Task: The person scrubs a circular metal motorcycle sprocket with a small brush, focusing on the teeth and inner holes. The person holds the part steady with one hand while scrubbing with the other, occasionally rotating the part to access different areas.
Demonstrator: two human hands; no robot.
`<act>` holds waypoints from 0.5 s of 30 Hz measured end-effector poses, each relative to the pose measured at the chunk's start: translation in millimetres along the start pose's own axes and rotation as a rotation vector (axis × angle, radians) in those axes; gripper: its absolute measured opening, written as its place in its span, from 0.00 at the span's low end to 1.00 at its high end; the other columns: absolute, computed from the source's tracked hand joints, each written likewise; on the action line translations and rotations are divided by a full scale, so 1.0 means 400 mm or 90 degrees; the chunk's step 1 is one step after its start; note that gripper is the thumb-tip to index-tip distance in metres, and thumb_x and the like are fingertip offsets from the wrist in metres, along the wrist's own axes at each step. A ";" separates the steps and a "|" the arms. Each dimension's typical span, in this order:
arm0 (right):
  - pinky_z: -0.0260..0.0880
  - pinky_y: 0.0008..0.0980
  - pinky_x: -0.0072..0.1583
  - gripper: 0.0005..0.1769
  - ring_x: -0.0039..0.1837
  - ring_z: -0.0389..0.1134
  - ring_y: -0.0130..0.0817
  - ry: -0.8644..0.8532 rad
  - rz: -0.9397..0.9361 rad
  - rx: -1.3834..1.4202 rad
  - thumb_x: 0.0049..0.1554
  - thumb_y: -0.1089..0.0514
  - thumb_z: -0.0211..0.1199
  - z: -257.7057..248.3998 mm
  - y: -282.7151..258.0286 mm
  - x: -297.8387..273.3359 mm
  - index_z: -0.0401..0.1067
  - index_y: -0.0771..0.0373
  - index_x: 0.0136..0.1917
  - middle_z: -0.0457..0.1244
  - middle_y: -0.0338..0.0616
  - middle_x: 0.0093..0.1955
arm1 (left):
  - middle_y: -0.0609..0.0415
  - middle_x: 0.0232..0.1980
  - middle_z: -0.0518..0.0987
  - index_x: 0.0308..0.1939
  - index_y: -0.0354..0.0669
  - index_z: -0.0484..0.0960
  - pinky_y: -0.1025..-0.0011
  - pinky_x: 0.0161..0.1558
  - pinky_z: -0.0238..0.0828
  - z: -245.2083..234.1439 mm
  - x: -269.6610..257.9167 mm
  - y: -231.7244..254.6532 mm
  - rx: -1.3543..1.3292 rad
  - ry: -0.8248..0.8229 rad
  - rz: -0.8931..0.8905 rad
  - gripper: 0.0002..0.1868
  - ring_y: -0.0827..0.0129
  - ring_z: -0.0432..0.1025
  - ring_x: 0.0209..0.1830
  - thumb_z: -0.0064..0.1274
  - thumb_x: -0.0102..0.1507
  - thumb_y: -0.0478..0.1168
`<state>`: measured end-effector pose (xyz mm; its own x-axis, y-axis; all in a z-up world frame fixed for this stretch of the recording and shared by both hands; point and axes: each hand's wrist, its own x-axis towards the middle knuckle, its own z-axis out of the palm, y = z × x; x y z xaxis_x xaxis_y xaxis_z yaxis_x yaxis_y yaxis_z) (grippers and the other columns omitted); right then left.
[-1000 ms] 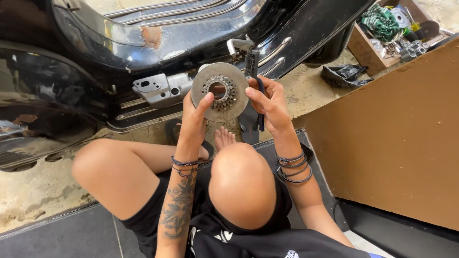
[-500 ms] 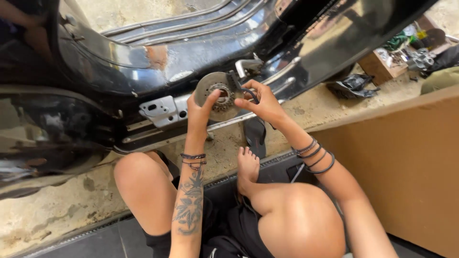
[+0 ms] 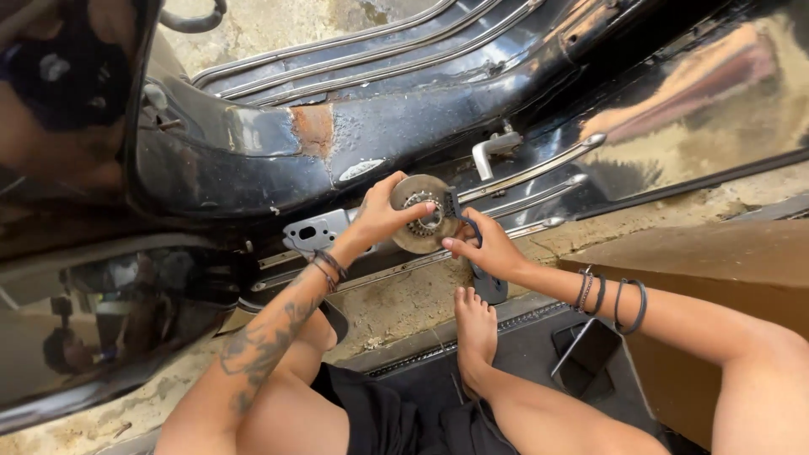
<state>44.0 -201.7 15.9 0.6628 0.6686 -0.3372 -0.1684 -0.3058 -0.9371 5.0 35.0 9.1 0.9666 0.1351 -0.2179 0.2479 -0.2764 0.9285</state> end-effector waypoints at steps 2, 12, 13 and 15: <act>0.60 0.19 0.32 0.15 0.30 0.66 0.19 0.016 0.000 0.004 0.59 0.55 0.69 -0.001 0.009 0.025 0.66 0.63 0.50 0.69 0.46 0.33 | 0.54 0.34 0.83 0.43 0.55 0.81 0.66 0.41 0.74 -0.001 0.014 -0.018 0.002 0.004 0.000 0.26 0.59 0.80 0.39 0.70 0.49 0.62; 0.53 0.18 0.31 0.07 0.24 0.57 0.18 0.099 -0.026 -0.004 0.64 0.59 0.58 -0.033 0.058 0.082 0.69 0.61 0.43 0.68 0.45 0.26 | 0.40 0.40 0.83 0.50 0.41 0.80 0.58 0.44 0.76 -0.023 0.058 -0.042 0.100 0.005 0.067 0.32 0.46 0.80 0.42 0.62 0.56 0.63; 0.53 0.18 0.31 0.07 0.24 0.57 0.18 0.101 -0.019 -0.001 0.64 0.59 0.58 -0.034 0.063 0.089 0.69 0.61 0.43 0.68 0.45 0.26 | 0.40 0.40 0.83 0.50 0.41 0.80 0.58 0.44 0.76 -0.023 0.061 -0.041 0.098 -0.001 0.062 0.32 0.46 0.80 0.42 0.62 0.56 0.63; 0.52 0.18 0.30 0.09 0.24 0.54 0.19 0.120 -0.024 0.042 0.65 0.60 0.57 -0.036 0.073 0.103 0.68 0.61 0.42 0.66 0.46 0.25 | 0.41 0.40 0.82 0.52 0.36 0.81 0.58 0.42 0.75 -0.022 0.065 -0.038 0.137 0.021 0.095 0.35 0.47 0.79 0.42 0.62 0.57 0.63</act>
<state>77.1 -192.8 -24.2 0.7933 0.5377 -0.2855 -0.1850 -0.2338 -0.9545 25.6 51.2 -7.9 0.9917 0.1076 -0.0704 0.1146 -0.4905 0.8639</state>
